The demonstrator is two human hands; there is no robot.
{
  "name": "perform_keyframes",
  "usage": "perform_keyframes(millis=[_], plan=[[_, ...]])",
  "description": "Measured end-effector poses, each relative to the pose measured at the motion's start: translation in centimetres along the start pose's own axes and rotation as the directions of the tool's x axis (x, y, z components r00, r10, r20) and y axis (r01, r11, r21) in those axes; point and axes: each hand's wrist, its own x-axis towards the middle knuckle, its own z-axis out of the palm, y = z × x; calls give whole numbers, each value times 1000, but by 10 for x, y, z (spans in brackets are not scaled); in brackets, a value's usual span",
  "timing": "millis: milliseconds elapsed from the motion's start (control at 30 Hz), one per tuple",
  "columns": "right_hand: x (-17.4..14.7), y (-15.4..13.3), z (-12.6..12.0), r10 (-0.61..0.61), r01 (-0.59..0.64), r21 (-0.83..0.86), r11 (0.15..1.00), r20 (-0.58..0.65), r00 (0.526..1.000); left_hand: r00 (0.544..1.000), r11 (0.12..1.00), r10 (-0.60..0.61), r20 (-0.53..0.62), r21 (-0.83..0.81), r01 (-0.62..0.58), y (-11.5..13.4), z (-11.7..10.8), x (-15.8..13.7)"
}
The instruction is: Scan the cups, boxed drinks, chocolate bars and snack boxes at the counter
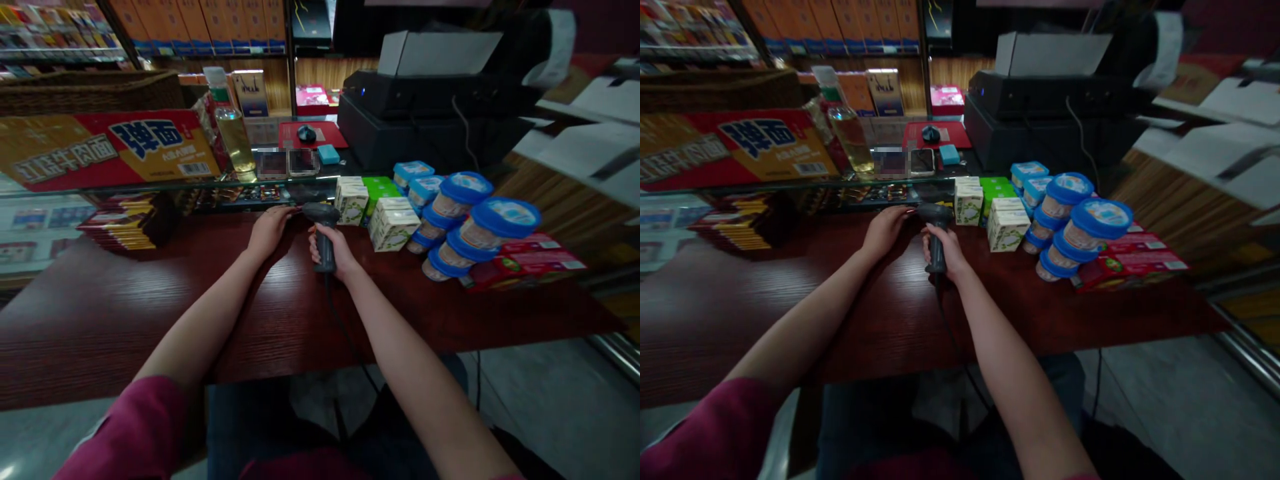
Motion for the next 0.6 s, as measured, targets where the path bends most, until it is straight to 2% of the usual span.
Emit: perform_keyframes(millis=[133,233,333,433,600], plan=[[-9,1,5,24,-23,-19,1000,63,998,964,960,-232,-132,-188,205,-2,-14,-11],[-15,2,9,64,-60,-38,997,107,992,929,866,-365,-60,-389,315,-9,-20,-19],[-20,4,13,105,-95,-76,993,140,985,918,795,-396,-8,-503,338,-14,-23,-26],[-22,4,15,133,-116,-118,986,154,979,917,805,-397,-40,-495,327,-15,-24,-29],[-24,2,15,129,-111,-127,986,142,981,897,789,-441,-9,-480,383,-18,-21,-28]])
